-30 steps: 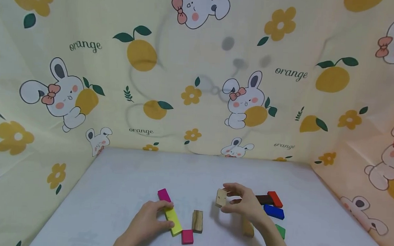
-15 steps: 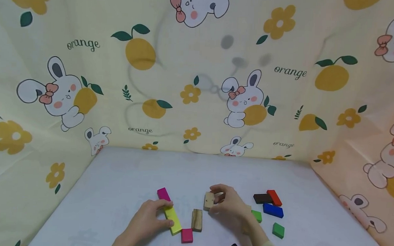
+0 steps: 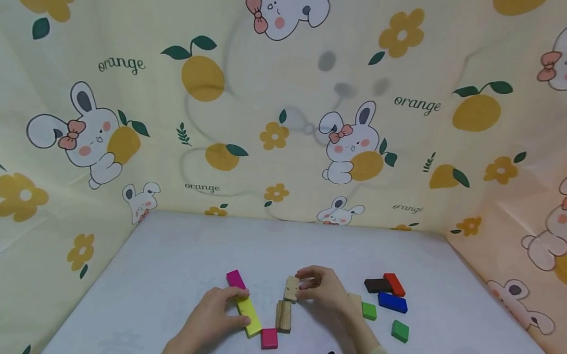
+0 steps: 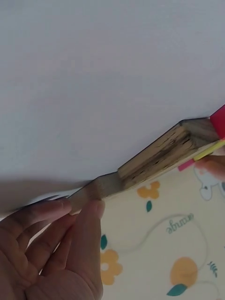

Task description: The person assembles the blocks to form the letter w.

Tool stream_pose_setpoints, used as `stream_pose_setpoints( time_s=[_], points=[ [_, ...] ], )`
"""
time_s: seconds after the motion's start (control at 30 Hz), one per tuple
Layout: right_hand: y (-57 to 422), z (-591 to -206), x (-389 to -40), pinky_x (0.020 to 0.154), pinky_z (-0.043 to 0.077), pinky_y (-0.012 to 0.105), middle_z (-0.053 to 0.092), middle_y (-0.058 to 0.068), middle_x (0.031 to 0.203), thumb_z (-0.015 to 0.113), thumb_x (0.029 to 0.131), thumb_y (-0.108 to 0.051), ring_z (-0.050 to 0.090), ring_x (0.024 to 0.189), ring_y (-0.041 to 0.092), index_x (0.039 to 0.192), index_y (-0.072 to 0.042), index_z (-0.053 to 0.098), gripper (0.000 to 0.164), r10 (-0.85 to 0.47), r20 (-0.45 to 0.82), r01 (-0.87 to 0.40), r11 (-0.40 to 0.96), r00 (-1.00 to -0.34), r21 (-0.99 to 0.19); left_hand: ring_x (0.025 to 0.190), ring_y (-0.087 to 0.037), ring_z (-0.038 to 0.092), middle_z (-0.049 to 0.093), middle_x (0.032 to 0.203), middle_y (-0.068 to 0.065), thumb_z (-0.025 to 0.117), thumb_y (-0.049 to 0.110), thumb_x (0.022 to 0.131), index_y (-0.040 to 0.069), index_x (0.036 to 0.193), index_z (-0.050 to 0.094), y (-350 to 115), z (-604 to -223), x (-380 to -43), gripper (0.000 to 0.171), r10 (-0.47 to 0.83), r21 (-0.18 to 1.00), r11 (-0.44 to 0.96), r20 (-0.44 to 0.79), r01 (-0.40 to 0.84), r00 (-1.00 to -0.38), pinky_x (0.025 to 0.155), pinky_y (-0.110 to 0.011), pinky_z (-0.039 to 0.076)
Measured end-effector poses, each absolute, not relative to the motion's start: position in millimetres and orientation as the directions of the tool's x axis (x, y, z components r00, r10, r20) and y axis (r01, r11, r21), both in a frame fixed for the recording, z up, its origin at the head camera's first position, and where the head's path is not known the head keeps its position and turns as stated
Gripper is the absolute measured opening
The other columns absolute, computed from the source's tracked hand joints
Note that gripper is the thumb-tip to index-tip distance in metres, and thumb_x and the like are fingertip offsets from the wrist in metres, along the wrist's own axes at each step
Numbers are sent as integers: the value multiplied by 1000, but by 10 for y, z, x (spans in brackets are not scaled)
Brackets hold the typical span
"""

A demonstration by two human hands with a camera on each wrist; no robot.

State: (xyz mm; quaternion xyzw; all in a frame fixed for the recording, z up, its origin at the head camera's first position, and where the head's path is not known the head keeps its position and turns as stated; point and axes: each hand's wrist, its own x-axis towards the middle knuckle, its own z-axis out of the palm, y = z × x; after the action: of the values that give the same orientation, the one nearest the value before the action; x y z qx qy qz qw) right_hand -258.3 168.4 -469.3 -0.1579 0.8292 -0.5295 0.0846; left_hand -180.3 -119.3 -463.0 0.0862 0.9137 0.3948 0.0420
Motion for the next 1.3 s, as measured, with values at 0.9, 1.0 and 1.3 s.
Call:
stream_pose_setpoints(
  time_s=[0.9, 1.0, 1.3],
  points=[
    [1557, -4712, -2604, 74, 49, 37, 66, 12, 115, 79, 81, -5, 60, 89, 24, 120, -3, 66, 41, -378, 17, -186, 415, -926, -891, 101, -22, 51, 63, 108, 6, 87, 32, 73, 17, 116, 70, -1185, -4597, -1787, 49, 175, 725, 679, -9, 114, -985, 92, -53, 48],
    [1556, -4701, -2593, 73, 49, 36, 67, 10, 114, 80, 81, -6, 60, 88, 23, 120, -4, 66, 41, -382, 15, -186, 414, -924, -891, 101, -22, 51, 64, 108, 6, 87, 32, 73, 16, 116, 70, -1186, -4604, -1792, 48, 177, 724, 680, -9, 116, -984, 91, -53, 48],
    [1574, -4691, -2584, 75, 48, 35, 68, 2, 113, 80, 84, -12, 60, 88, 22, 119, -9, 68, 38, -398, 6, -191, 426, -917, -884, 101, -22, 51, 63, 108, 5, 87, 31, 73, 17, 115, 70, -1174, -4595, -1789, 48, 175, 726, 679, -14, 110, -984, 91, -53, 48]
  ],
)
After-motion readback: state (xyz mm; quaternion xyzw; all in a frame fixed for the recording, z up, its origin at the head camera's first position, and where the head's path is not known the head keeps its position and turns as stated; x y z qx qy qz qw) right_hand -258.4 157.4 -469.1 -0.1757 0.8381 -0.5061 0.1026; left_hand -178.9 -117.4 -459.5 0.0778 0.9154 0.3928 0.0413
